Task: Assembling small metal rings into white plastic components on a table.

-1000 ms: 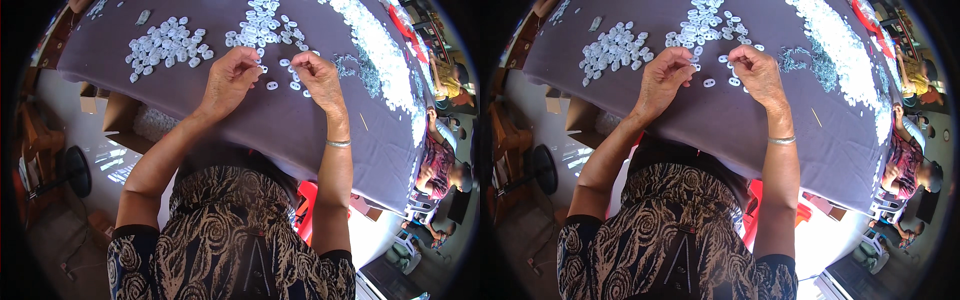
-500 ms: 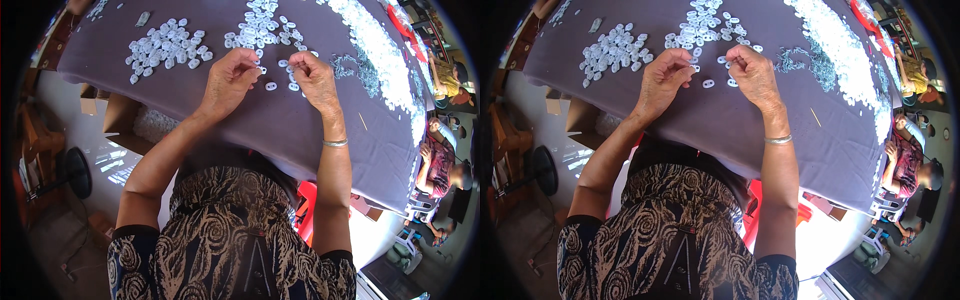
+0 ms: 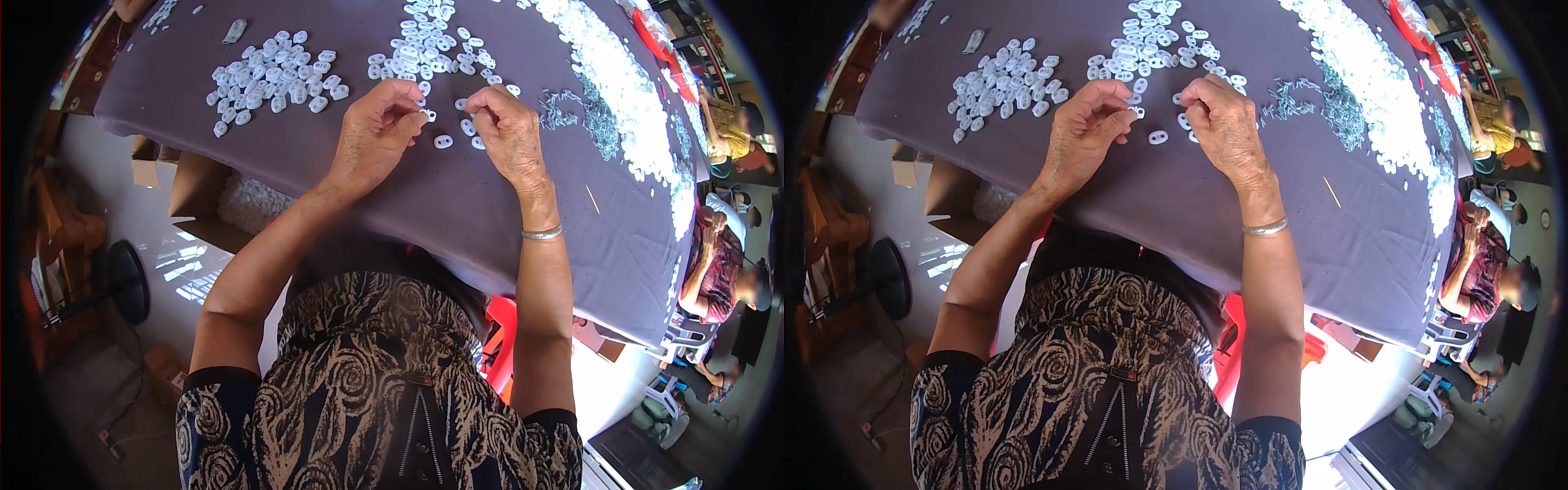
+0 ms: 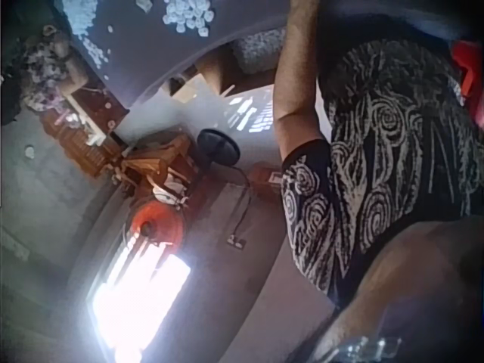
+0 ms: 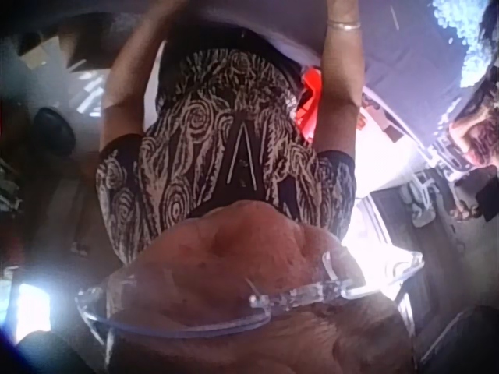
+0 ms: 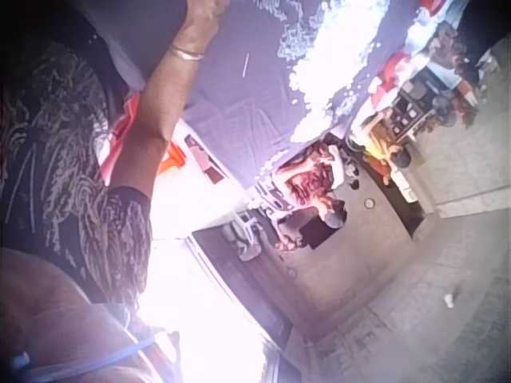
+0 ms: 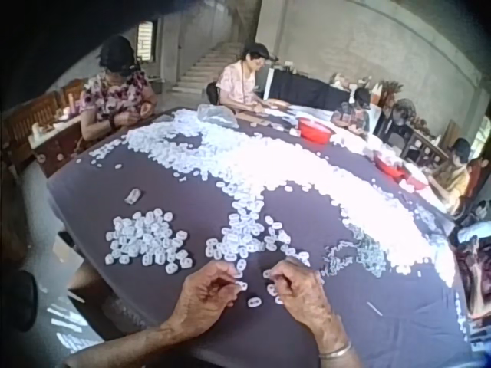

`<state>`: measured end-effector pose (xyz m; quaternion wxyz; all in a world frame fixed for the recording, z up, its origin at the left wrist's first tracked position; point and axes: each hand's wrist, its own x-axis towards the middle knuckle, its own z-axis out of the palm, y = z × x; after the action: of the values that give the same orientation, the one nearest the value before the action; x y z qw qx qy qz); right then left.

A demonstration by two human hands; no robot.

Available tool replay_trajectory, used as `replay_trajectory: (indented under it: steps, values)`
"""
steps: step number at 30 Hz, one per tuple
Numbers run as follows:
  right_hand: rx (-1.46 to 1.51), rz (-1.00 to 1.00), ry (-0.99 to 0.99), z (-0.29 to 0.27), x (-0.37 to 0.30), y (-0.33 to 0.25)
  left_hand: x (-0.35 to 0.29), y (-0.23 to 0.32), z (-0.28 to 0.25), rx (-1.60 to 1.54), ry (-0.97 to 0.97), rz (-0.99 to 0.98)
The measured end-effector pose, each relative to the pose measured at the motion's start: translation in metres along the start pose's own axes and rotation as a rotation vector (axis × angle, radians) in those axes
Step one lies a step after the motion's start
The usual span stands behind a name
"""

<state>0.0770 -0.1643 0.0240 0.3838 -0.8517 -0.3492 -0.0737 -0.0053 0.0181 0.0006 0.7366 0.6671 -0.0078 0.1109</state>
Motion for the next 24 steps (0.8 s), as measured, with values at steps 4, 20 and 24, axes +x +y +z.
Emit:
replay_trajectory:
  steps: [4,20,24]
  values:
    - [0.050,0.081,0.063,0.001,-0.001,0.002,0.000,0.001,0.001,-0.008,0.006,0.009]
    - [0.598,0.142,-0.019,0.010,-0.001,-0.027,-0.002,-0.001,0.006,0.140,-0.055,0.066]
    - [0.596,0.125,-0.042,0.013,-0.001,-0.025,-0.003,0.000,0.006,0.153,-0.057,0.067]
